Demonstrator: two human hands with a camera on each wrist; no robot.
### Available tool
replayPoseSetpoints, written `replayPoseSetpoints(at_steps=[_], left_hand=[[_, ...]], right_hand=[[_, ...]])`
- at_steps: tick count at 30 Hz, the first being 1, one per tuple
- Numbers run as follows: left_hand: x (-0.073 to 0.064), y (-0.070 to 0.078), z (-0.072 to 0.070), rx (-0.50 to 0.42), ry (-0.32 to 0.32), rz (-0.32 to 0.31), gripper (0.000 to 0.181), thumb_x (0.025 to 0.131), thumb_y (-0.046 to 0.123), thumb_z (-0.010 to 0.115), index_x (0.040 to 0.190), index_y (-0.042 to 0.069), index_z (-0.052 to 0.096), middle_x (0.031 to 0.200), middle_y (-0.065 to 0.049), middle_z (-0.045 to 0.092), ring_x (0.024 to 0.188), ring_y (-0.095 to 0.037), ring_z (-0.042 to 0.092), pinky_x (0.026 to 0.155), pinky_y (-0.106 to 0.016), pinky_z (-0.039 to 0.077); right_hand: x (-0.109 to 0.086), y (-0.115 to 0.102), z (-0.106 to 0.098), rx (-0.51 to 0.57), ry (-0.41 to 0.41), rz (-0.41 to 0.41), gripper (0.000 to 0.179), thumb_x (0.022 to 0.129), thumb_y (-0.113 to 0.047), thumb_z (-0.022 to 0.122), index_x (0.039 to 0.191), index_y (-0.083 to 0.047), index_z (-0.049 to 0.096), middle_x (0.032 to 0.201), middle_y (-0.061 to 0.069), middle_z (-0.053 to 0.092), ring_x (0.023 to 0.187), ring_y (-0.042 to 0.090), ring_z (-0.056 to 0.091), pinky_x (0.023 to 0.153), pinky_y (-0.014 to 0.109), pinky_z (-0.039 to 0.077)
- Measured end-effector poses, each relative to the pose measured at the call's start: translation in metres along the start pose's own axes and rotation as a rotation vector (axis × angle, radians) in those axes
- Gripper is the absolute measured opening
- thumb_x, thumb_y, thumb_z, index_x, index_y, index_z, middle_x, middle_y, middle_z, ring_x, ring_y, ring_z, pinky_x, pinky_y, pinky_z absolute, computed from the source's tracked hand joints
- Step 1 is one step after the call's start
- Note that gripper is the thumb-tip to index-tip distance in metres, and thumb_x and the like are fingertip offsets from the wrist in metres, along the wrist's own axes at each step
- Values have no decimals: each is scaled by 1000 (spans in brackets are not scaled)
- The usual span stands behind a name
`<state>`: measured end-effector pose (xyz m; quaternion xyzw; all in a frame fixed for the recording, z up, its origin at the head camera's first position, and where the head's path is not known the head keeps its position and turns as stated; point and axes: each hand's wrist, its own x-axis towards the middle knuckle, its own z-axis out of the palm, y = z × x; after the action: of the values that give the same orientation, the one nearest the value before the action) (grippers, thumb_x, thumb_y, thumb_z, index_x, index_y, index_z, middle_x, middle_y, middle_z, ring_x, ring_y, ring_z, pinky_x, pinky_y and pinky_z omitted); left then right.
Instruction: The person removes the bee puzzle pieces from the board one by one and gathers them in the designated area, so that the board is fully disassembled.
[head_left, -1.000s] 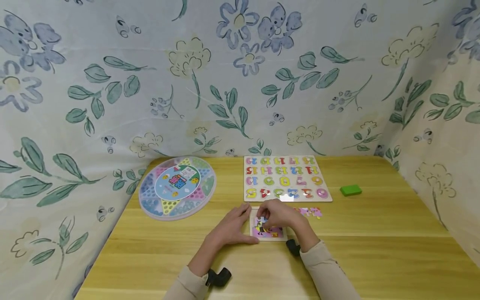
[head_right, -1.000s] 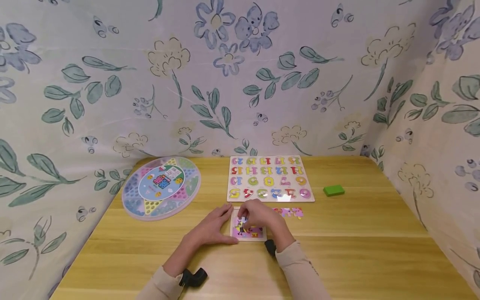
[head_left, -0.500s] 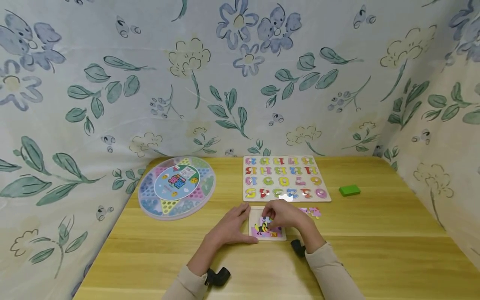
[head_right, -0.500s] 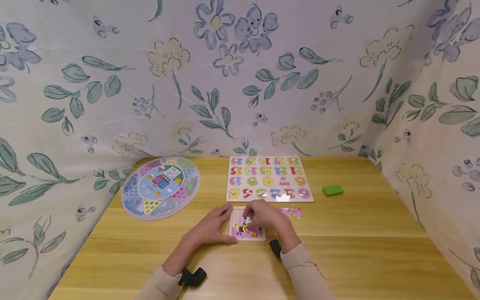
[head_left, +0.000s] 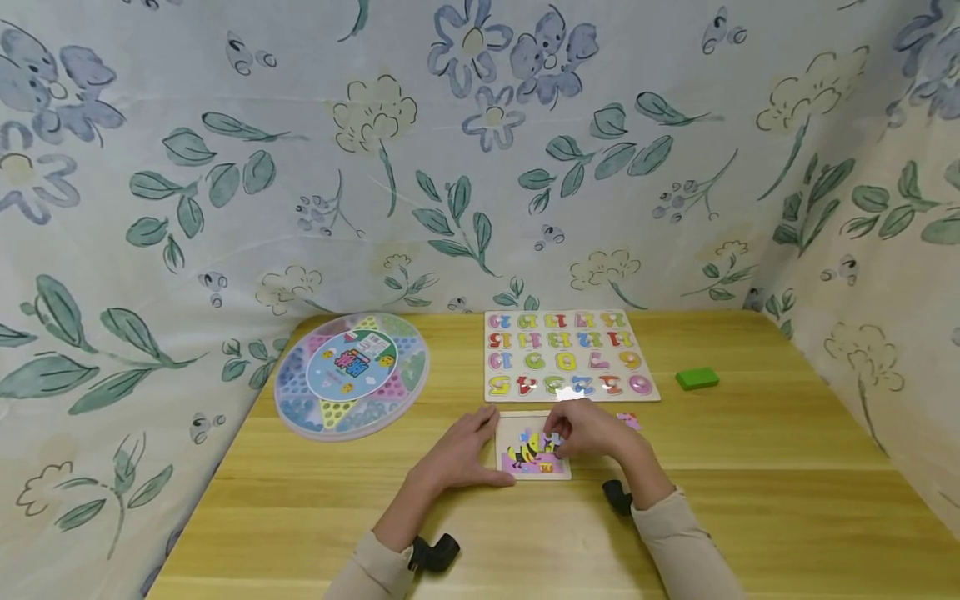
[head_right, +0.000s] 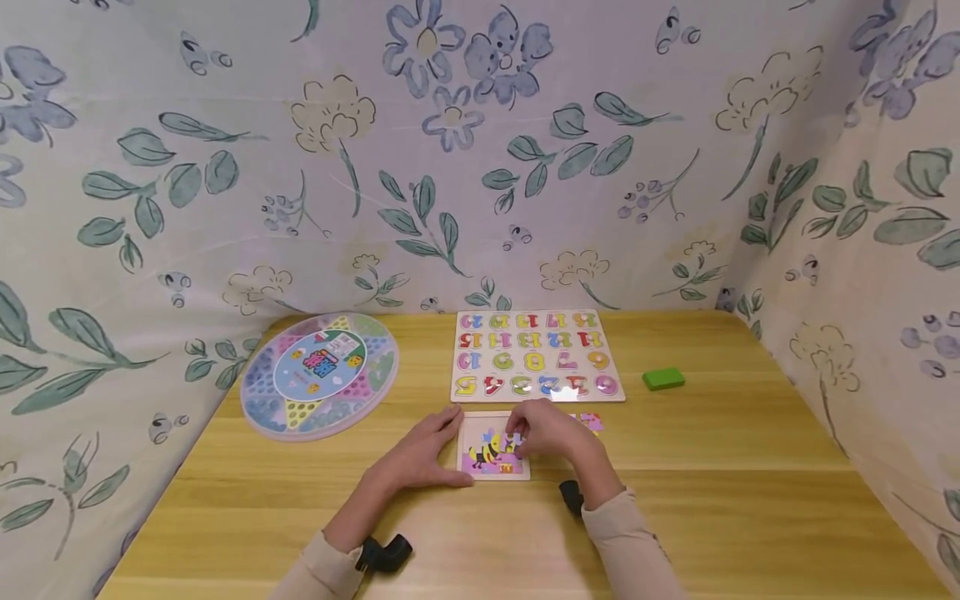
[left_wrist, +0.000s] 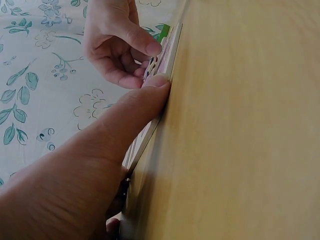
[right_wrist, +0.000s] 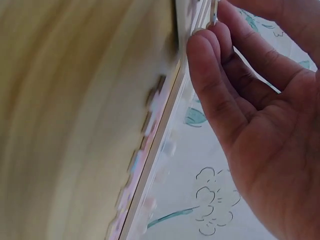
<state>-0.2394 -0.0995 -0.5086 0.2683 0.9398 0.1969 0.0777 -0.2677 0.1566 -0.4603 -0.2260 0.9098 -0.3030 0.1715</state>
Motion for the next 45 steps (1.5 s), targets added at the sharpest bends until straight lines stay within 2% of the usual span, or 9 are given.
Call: replayPoseSetpoints(at_steps=[14, 23, 29, 37, 45], left_hand=[[0, -1, 1, -13, -10, -2, 112, 75, 70, 68, 155, 8, 21, 164, -7, 17, 152, -25, 17, 122, -44, 22], [1, -1, 2, -17, -9, -5, 111, 75, 69, 69, 156, 9, 21, 164, -7, 18, 151, -24, 18, 123, -44, 21], [1, -1, 2, -18, -11, -3, 111, 75, 68, 70, 156, 8, 21, 164, -8, 18, 151, -25, 18, 122, -44, 21], [0, 0, 1, -23, -15, -8, 112, 75, 69, 69, 156, 8, 20, 164, -7, 16, 152, -25, 17, 123, -44, 21], [1, -1, 1, -26, -9, -8, 113, 74, 69, 69, 156, 8, 21, 164, -6, 17, 152, -25, 18, 123, -44, 21]], right_hand=[[-18, 16, -13, 19, 18, 74, 26, 71, 5, 79, 92, -7, 68, 83, 3, 61, 77, 15, 53, 67, 27, 48], [-27, 29, -20, 35, 10, 59, 28, 71, 6, 77, 93, -7, 68, 86, 4, 62, 78, 16, 53, 66, 24, 48], [-28, 33, -20, 49, -16, 74, 28, 71, 7, 77, 93, -7, 68, 85, 5, 61, 78, 16, 52, 66, 25, 48], [-28, 35, -19, 49, -16, 102, 29, 70, 10, 76, 93, -6, 67, 85, 4, 59, 79, 17, 51, 67, 26, 47], [-28, 35, -20, 38, -12, 94, 30, 70, 11, 75, 92, -6, 65, 84, 4, 58, 78, 17, 50, 66, 25, 46]])
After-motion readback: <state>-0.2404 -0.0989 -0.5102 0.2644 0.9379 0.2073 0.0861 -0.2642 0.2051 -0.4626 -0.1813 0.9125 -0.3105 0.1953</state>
